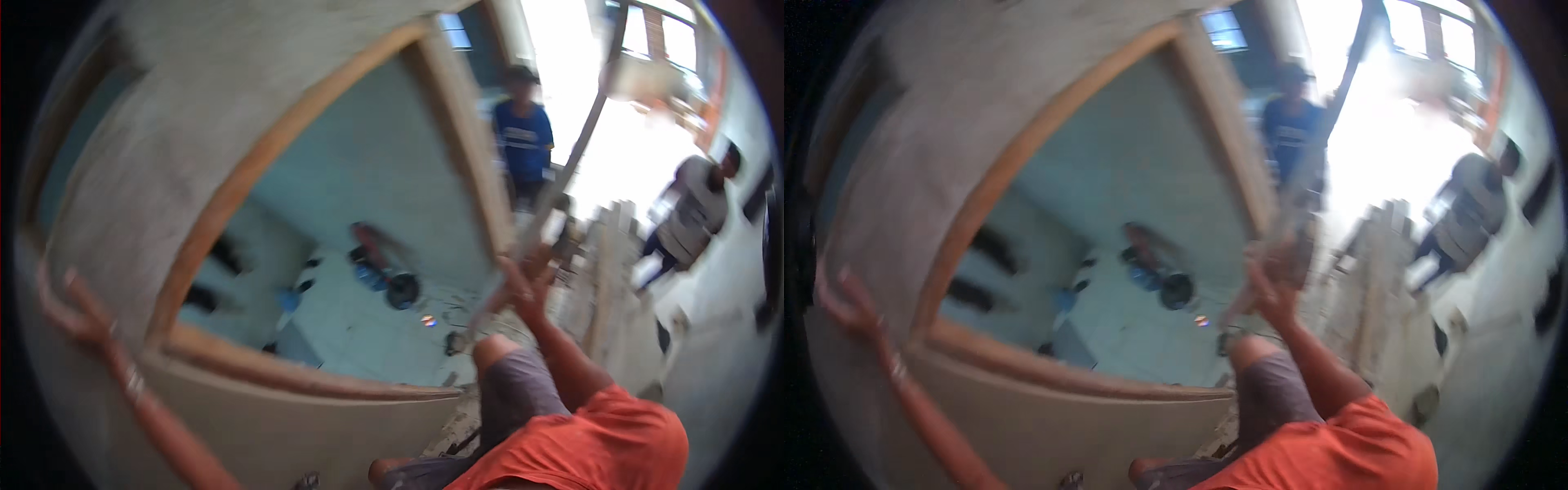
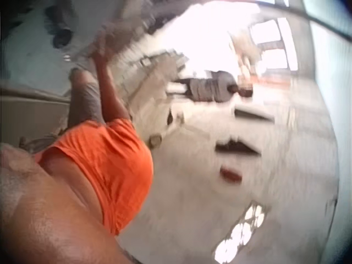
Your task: The person installs a door frame by holding wooden slats against the door opening and hammering them into place.
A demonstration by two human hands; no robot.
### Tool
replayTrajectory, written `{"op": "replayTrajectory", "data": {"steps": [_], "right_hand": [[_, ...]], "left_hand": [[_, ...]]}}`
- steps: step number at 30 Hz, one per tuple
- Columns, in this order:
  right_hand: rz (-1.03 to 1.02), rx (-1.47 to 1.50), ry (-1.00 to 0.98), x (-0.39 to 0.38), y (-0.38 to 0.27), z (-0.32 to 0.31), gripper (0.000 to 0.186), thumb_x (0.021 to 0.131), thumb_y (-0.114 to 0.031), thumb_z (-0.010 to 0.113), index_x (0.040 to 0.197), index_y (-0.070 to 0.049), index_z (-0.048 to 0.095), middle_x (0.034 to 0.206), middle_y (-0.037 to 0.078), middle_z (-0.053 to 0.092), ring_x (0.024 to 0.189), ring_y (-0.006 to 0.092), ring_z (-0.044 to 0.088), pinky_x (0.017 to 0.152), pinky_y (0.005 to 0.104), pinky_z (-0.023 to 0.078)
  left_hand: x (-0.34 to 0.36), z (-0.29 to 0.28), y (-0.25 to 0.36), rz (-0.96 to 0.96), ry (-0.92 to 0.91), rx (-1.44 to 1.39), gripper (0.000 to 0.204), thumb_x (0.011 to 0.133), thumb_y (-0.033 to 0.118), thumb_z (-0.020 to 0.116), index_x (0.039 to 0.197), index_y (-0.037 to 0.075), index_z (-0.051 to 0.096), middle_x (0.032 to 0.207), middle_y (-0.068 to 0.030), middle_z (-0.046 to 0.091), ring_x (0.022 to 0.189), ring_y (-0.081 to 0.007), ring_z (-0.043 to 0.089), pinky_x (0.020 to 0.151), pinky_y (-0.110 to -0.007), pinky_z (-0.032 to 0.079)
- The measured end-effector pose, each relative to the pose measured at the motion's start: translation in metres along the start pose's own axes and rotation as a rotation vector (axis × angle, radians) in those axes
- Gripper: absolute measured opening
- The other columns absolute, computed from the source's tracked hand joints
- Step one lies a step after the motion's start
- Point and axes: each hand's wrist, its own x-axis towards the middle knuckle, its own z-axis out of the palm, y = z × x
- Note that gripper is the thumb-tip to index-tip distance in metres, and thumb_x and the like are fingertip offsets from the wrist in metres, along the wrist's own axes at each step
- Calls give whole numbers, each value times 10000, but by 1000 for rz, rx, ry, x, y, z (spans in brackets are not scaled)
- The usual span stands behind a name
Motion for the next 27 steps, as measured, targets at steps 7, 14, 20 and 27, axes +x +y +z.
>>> {"op": "replayTrajectory", "data": {"steps": [7,14,20,27], "right_hand": [[-107,153,-285,-29,14,52,512,936,-154,704,1375,-32,469,1104,84,607,866,123,619,719,283,517],[128,68,-416,-62,-37,94,714,809,-157,845,1410,34,509,1006,145,680,796,201,674,709,365,553],[-59,13,-446,-74,-70,114,389,791,-189,870,1047,-14,635,962,130,651,828,239,669,716,390,542],[-51,24,-473,-95,-92,140,414,771,-208,893,1039,-10,647,960,121,641,806,250,646,704,365,528]], "left_hand": [[3,-16,29,-237,-152,-16,416,1040,289,572,1332,-5,546,1308,-155,629,1236,-308,600,1052,-418,468],[28,-32,49,-195,-168,-66,409,1036,270,574,1345,4,539,1335,-149,605,1278,-290,568,1120,-438,431],[74,-52,127,-607,-374,-623,459,1040,334,560,1370,15,566,1311,-162,643,1222,-257,609,1048,-419,481],[99,-72,230,-826,-971,-1212,655,1015,438,584,1486,6,441,1391,-216,567,1248,-277,592,1054,-425,478]]}}
